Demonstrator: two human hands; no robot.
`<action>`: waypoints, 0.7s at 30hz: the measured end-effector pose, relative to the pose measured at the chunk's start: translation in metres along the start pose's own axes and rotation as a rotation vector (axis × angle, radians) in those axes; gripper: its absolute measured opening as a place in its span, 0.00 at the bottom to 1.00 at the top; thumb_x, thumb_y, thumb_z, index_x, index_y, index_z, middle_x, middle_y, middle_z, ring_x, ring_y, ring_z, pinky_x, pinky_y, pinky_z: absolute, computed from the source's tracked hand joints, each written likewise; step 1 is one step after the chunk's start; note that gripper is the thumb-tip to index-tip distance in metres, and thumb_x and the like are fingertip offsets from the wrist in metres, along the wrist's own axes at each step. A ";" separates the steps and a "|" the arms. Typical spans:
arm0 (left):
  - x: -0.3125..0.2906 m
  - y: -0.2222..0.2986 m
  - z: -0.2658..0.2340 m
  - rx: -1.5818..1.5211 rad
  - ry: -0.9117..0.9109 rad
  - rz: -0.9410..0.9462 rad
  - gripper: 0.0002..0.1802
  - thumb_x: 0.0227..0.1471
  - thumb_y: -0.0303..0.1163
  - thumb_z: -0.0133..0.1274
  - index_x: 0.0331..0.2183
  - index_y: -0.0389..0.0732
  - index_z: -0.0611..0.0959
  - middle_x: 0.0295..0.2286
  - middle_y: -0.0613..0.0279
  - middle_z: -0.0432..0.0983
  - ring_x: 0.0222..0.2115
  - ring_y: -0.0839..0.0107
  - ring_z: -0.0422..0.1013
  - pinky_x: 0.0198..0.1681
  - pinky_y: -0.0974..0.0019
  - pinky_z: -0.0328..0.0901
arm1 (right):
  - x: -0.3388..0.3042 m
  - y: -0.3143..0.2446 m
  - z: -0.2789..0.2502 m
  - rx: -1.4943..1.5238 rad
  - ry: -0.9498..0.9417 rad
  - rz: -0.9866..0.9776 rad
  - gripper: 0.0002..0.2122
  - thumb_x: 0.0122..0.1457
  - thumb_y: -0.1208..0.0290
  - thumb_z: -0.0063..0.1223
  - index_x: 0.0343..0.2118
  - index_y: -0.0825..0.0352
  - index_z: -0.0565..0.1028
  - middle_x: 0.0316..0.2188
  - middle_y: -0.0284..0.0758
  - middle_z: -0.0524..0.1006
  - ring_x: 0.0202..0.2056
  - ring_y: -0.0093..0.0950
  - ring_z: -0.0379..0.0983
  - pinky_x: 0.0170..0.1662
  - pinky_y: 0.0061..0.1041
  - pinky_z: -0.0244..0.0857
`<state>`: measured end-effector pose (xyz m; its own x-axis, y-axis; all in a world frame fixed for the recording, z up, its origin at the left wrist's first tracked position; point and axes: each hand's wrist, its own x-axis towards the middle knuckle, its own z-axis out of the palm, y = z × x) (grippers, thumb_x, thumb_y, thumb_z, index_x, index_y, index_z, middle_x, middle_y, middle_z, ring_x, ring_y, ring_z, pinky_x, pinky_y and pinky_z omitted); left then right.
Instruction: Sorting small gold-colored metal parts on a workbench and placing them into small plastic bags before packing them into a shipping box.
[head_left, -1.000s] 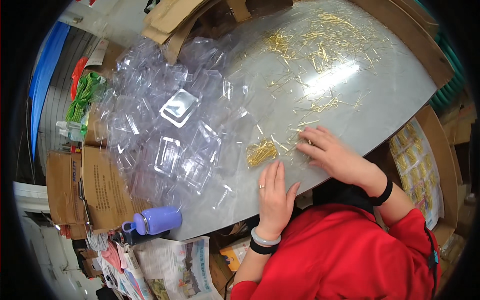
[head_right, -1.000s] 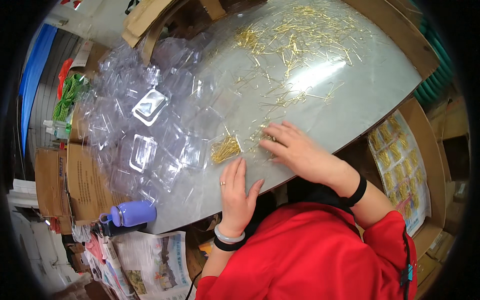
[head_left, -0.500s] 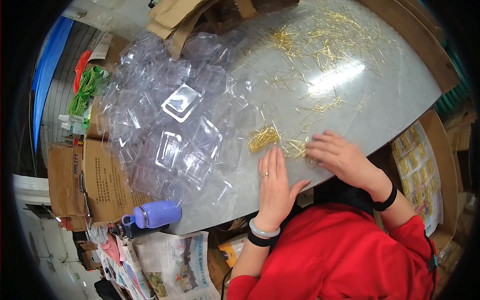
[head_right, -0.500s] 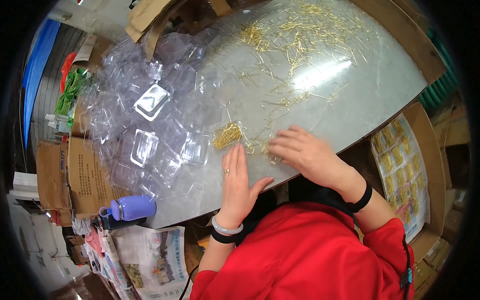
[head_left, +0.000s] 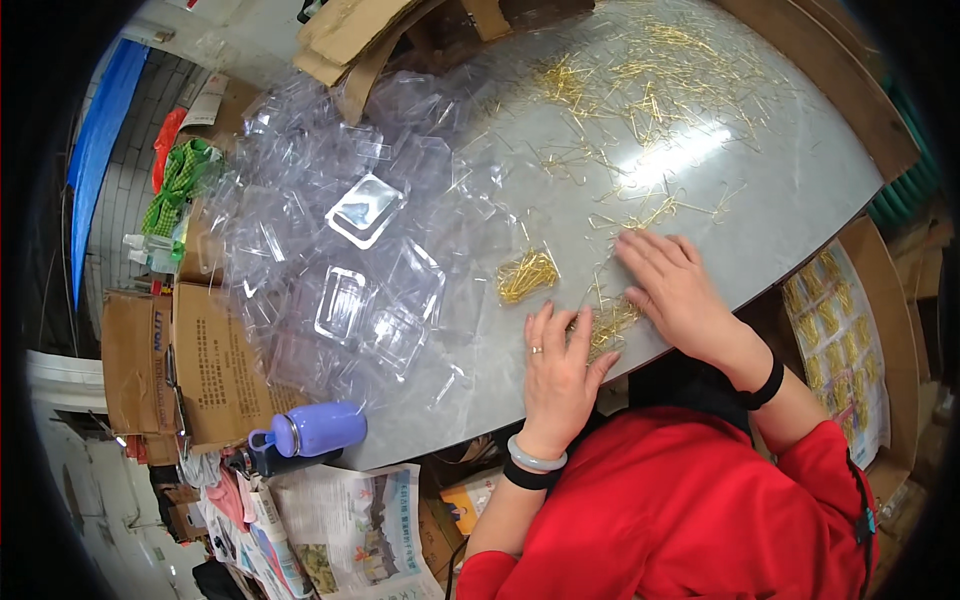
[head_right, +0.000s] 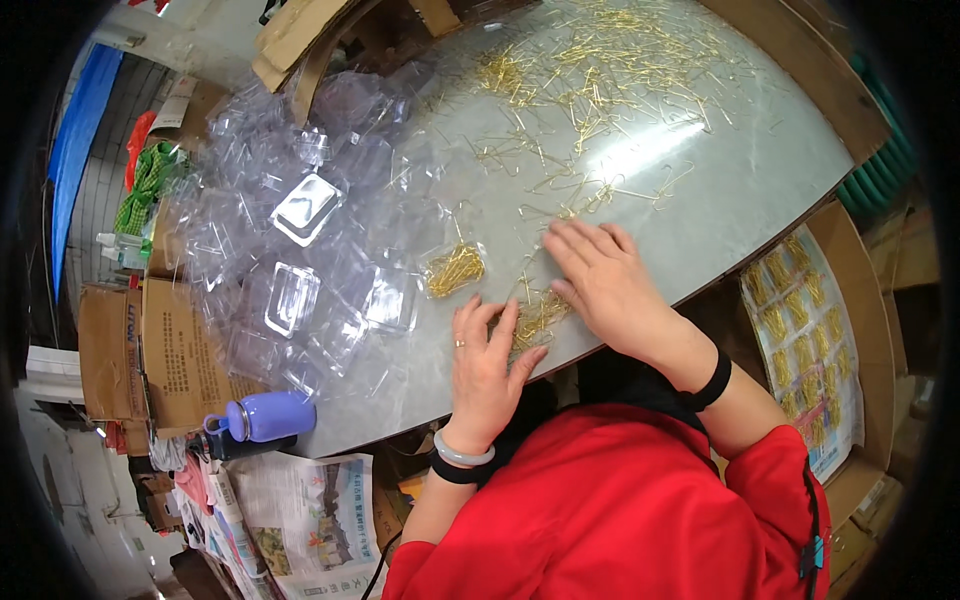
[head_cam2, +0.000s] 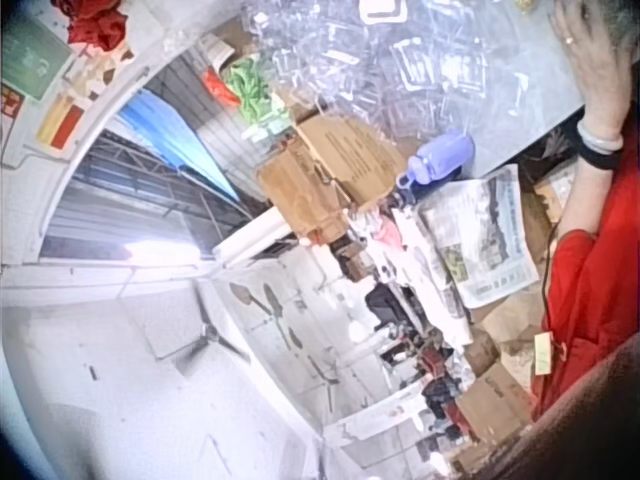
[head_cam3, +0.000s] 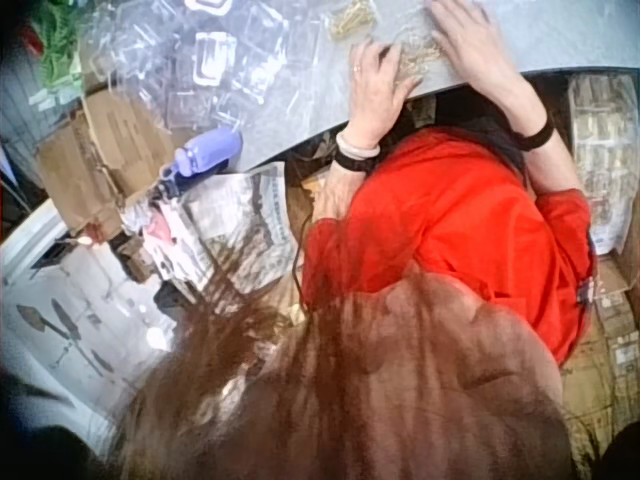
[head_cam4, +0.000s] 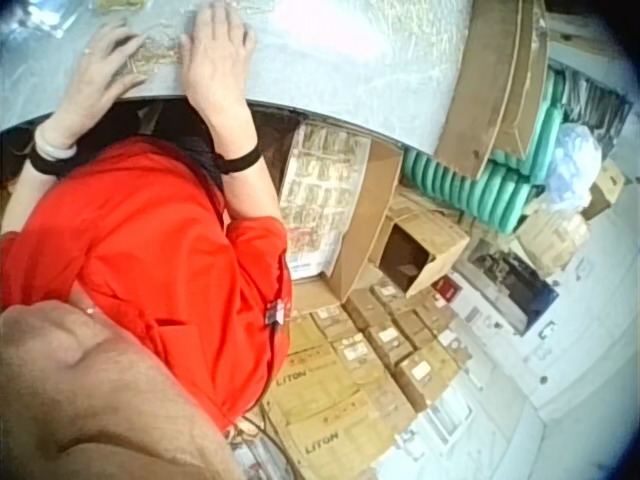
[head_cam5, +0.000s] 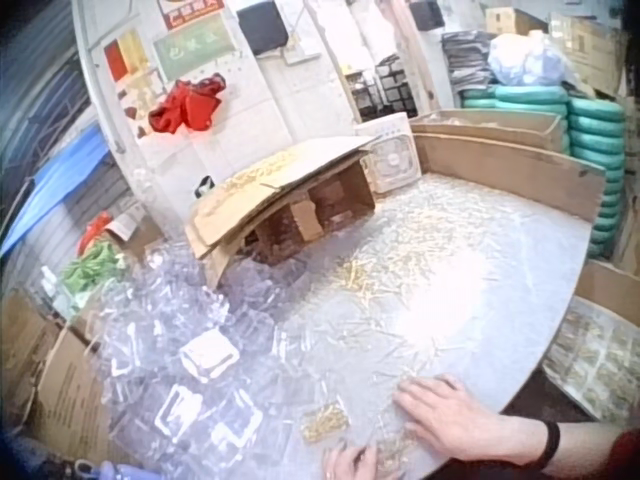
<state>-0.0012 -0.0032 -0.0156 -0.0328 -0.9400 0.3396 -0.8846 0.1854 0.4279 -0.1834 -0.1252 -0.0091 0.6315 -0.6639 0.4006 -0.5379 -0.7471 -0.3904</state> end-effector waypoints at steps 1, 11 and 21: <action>0.000 0.000 0.000 0.015 -0.008 0.005 0.36 0.51 0.36 0.66 0.58 0.34 0.73 0.51 0.48 0.66 0.58 0.40 0.60 0.64 0.43 0.57 | 0.002 -0.001 0.001 -0.038 0.040 0.031 0.24 0.60 0.69 0.59 0.59 0.68 0.70 0.58 0.43 0.72 0.62 0.44 0.64 0.65 0.46 0.53; 0.000 -0.001 0.004 -0.013 0.031 -0.009 0.35 0.55 0.35 0.62 0.60 0.33 0.71 0.57 0.46 0.67 0.60 0.42 0.60 0.64 0.44 0.57 | -0.010 -0.004 0.003 0.220 -0.020 -0.095 0.19 0.57 0.75 0.57 0.53 0.68 0.74 0.50 0.41 0.76 0.52 0.44 0.71 0.57 0.41 0.63; 0.003 0.000 -0.003 -0.021 -0.045 0.042 0.34 0.56 0.30 0.59 0.62 0.33 0.68 0.57 0.49 0.67 0.61 0.44 0.59 0.66 0.41 0.54 | -0.007 -0.002 -0.018 0.237 -0.261 -0.189 0.22 0.51 0.76 0.65 0.51 0.64 0.76 0.46 0.36 0.76 0.49 0.40 0.70 0.54 0.37 0.66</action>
<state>0.0001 -0.0050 -0.0123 -0.0910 -0.9433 0.3194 -0.8720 0.2304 0.4320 -0.1967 -0.1193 0.0038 0.8439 -0.4626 0.2716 -0.2743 -0.8073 -0.5225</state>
